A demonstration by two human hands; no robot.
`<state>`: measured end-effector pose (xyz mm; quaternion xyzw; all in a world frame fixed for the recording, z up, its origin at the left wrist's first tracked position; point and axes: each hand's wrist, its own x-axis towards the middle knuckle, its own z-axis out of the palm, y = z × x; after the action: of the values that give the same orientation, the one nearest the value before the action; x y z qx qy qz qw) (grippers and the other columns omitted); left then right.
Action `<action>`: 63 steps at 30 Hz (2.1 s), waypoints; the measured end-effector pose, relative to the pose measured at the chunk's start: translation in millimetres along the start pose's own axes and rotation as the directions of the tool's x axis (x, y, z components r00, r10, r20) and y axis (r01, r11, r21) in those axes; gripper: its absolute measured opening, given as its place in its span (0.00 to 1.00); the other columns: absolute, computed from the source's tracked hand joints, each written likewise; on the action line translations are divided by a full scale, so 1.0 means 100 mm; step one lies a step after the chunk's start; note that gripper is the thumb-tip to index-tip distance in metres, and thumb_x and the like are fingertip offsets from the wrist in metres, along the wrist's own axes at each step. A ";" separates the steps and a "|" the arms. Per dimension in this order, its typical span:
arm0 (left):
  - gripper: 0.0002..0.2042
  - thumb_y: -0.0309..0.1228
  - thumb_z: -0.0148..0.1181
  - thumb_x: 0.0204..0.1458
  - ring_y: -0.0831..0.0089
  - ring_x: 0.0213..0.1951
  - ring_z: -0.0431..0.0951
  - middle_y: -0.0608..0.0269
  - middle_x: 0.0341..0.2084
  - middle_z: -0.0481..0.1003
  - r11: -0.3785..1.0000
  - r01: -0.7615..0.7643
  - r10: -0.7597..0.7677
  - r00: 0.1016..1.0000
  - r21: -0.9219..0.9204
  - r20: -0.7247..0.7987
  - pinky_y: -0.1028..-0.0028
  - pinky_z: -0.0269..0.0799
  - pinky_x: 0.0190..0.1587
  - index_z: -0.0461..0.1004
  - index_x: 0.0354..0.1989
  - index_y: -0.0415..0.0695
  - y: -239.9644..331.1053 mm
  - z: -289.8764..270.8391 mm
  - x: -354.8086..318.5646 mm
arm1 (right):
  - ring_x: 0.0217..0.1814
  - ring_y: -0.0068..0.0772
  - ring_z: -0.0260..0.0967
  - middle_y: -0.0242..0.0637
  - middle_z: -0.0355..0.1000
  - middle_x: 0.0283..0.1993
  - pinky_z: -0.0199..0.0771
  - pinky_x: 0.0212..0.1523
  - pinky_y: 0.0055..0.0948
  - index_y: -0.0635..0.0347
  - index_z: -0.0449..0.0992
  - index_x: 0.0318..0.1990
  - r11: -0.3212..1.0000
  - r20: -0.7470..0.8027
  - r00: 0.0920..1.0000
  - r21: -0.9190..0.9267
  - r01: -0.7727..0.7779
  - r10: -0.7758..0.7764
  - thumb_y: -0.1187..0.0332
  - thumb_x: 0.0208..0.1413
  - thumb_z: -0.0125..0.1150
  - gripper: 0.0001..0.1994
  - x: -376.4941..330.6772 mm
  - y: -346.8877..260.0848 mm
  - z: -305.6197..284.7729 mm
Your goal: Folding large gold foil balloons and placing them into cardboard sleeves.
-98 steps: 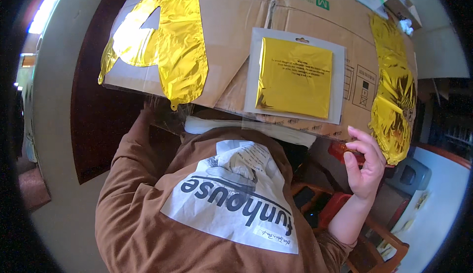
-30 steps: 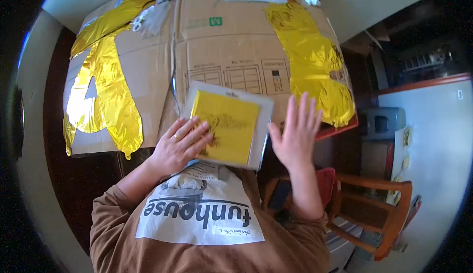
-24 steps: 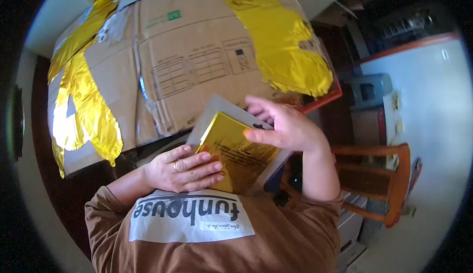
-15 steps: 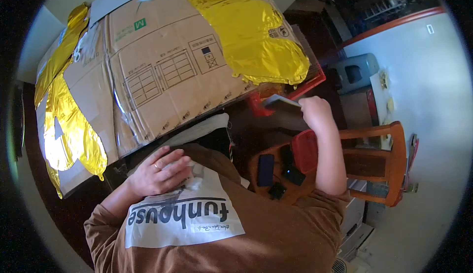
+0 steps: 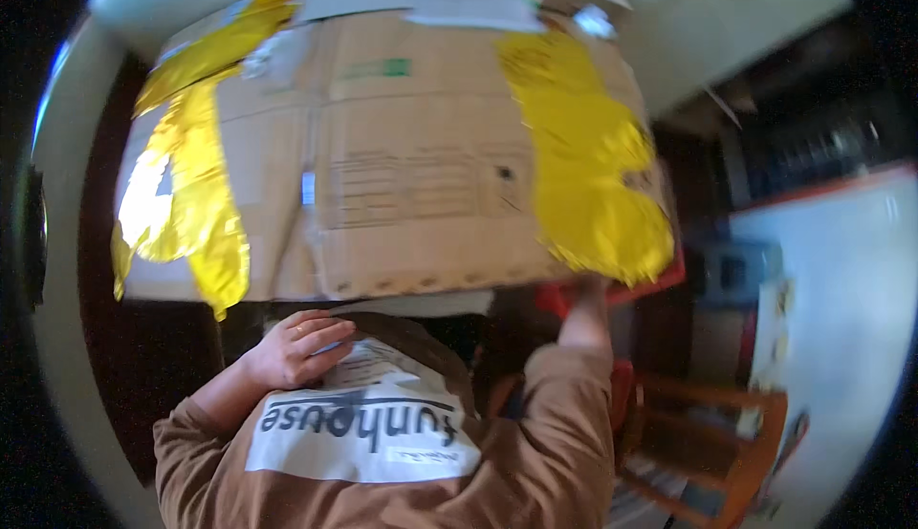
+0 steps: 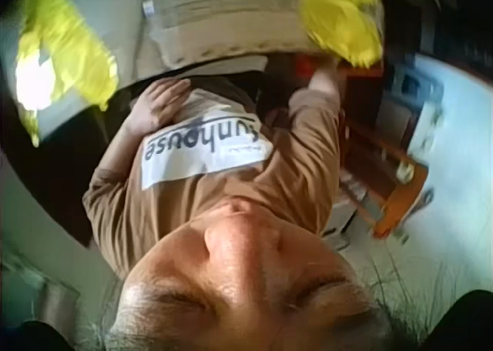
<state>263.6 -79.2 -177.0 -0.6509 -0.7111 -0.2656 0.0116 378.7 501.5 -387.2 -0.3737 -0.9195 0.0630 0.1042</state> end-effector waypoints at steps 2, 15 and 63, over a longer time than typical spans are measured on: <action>0.16 0.30 0.61 0.46 0.60 0.47 0.80 0.51 0.52 0.76 0.996 0.041 -0.033 0.994 0.076 -0.100 0.62 0.78 0.51 0.79 0.45 0.39 0.02 -0.18 -0.09 | 0.56 0.50 0.76 0.51 0.79 0.50 0.73 0.59 0.46 0.60 0.80 0.51 0.992 -0.106 0.992 0.091 0.084 -0.074 0.64 0.60 0.57 0.16 -0.18 -0.18 0.08; 0.17 0.26 0.69 0.44 0.59 0.48 0.79 0.55 0.45 0.76 0.809 0.458 -0.412 0.889 0.368 -0.200 0.64 0.79 0.50 0.78 0.45 0.39 -0.17 -0.82 -1.15 | 0.38 0.46 0.77 0.44 0.78 0.36 0.77 0.40 0.36 0.61 0.82 0.41 0.415 0.342 0.265 0.857 0.305 -0.902 0.69 0.57 0.65 0.08 -1.37 -3.23 -2.38; 0.16 0.34 0.50 0.68 0.62 0.52 0.80 0.54 0.50 0.78 0.499 -0.032 -0.854 -0.187 -0.866 -0.486 0.59 0.77 0.54 0.70 0.58 0.38 -1.53 -3.00 -2.46 | 0.64 0.48 0.63 0.44 0.68 0.61 0.64 0.64 0.48 0.56 0.73 0.60 0.093 0.154 0.037 0.372 0.924 -0.987 0.47 0.44 0.75 0.37 -1.34 -6.20 -1.50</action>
<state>59.2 -424.7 -63.8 0.0873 -0.5380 -0.8210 0.1699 89.8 -28.5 -140.6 0.3677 -0.9214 0.1236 -0.0237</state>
